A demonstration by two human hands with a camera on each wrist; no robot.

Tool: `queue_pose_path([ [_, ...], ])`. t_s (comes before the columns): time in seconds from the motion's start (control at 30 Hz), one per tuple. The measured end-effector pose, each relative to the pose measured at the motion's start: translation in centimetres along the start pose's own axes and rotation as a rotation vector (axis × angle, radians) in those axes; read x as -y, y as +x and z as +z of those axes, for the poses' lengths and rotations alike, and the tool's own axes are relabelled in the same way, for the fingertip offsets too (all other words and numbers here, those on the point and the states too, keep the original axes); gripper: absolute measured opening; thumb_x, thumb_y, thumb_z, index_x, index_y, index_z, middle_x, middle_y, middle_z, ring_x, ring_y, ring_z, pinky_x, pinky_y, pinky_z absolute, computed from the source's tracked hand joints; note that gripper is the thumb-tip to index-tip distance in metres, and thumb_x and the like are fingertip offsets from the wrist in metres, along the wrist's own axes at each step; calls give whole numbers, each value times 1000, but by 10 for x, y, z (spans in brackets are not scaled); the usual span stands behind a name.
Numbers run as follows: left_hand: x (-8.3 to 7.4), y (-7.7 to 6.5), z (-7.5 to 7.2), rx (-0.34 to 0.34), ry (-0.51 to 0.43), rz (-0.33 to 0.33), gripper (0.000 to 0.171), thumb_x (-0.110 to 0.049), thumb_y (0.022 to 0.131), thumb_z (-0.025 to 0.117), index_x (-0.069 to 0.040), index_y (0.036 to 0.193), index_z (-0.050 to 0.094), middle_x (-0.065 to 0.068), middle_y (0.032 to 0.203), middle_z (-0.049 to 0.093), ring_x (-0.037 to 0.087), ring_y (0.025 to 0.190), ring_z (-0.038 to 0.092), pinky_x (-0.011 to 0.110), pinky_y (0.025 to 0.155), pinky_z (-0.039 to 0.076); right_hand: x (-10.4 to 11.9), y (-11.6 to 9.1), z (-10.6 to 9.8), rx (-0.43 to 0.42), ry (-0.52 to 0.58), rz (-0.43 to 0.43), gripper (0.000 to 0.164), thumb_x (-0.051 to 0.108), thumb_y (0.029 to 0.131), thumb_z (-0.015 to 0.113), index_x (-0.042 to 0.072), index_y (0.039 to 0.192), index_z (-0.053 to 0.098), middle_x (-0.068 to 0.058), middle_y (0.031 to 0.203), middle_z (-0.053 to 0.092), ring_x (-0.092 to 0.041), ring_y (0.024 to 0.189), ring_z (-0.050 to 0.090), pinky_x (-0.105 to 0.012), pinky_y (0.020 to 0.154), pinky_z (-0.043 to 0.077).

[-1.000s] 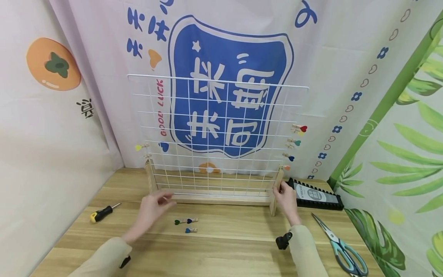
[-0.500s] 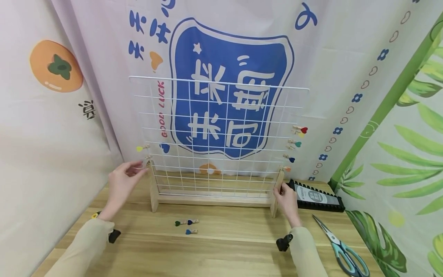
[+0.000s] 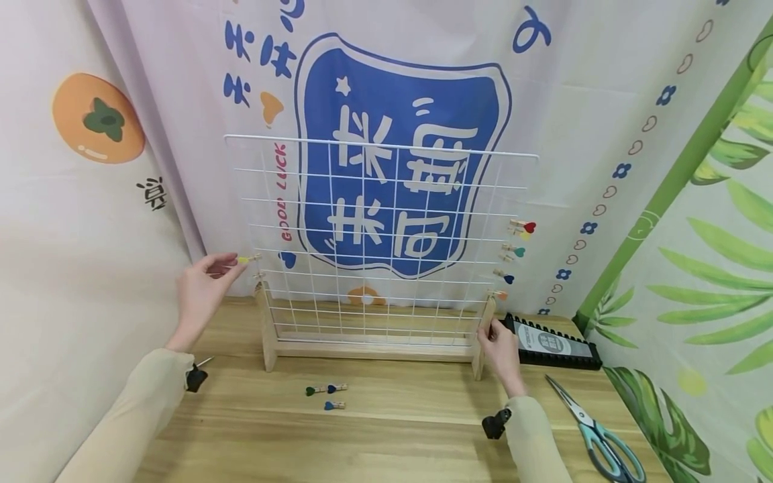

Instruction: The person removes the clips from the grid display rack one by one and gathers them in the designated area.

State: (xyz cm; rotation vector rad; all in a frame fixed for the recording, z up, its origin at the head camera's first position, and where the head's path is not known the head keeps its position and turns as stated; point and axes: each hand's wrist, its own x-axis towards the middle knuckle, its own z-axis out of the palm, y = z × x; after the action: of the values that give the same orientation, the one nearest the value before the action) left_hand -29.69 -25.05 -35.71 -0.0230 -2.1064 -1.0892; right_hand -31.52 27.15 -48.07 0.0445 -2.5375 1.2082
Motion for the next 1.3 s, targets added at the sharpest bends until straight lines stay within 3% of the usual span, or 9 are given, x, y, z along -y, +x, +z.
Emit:
queue_pose_path([
  [0.17, -1, 5, 3, 33, 10, -15, 28, -16, 89, 75, 2, 109, 71, 22, 104, 74, -15, 71, 51, -3, 65, 41, 0, 0, 0, 1, 1, -1, 21, 12, 99, 54, -4, 109, 64, -29, 113, 70, -33, 100, 69, -14, 65, 50],
  [0.4, 1, 7, 3, 57, 35, -16, 26, -16, 89, 74, 2, 108, 72, 22, 100, 75, -14, 69, 50, -3, 64, 41, 0, 1, 0, -13, -5, -6, 17, 11, 98, 55, -2, 103, 64, -27, 109, 71, -21, 90, 68, -14, 63, 49],
  [0.77, 5, 9, 3, 68, 74, 1, 22, -17, 92, 71, 2, 103, 74, 22, 95, 75, -15, 65, 48, 0, 58, 39, 0, 1, 1, -7, 2, -1, 18, 11, 99, 55, -3, 106, 64, -27, 111, 70, -30, 97, 68, -13, 65, 49],
  [1.07, 1, 12, 2, 4, 28, 30, 17, -9, 89, 73, 7, 95, 73, 26, 92, 74, -20, 62, 46, -2, 57, 38, -1, 2, 0, -1, 3, 6, 17, 12, 99, 54, -3, 102, 62, -27, 111, 70, -28, 97, 68, -12, 65, 49],
  [1.3, 0, 9, -7, -58, 4, 54, 16, -6, 88, 74, 9, 93, 73, 29, 90, 73, -25, 62, 44, -4, 58, 36, -1, 1, 0, 0, 6, 6, 17, 13, 100, 54, -3, 101, 62, -27, 112, 70, -29, 98, 68, -12, 65, 49],
])
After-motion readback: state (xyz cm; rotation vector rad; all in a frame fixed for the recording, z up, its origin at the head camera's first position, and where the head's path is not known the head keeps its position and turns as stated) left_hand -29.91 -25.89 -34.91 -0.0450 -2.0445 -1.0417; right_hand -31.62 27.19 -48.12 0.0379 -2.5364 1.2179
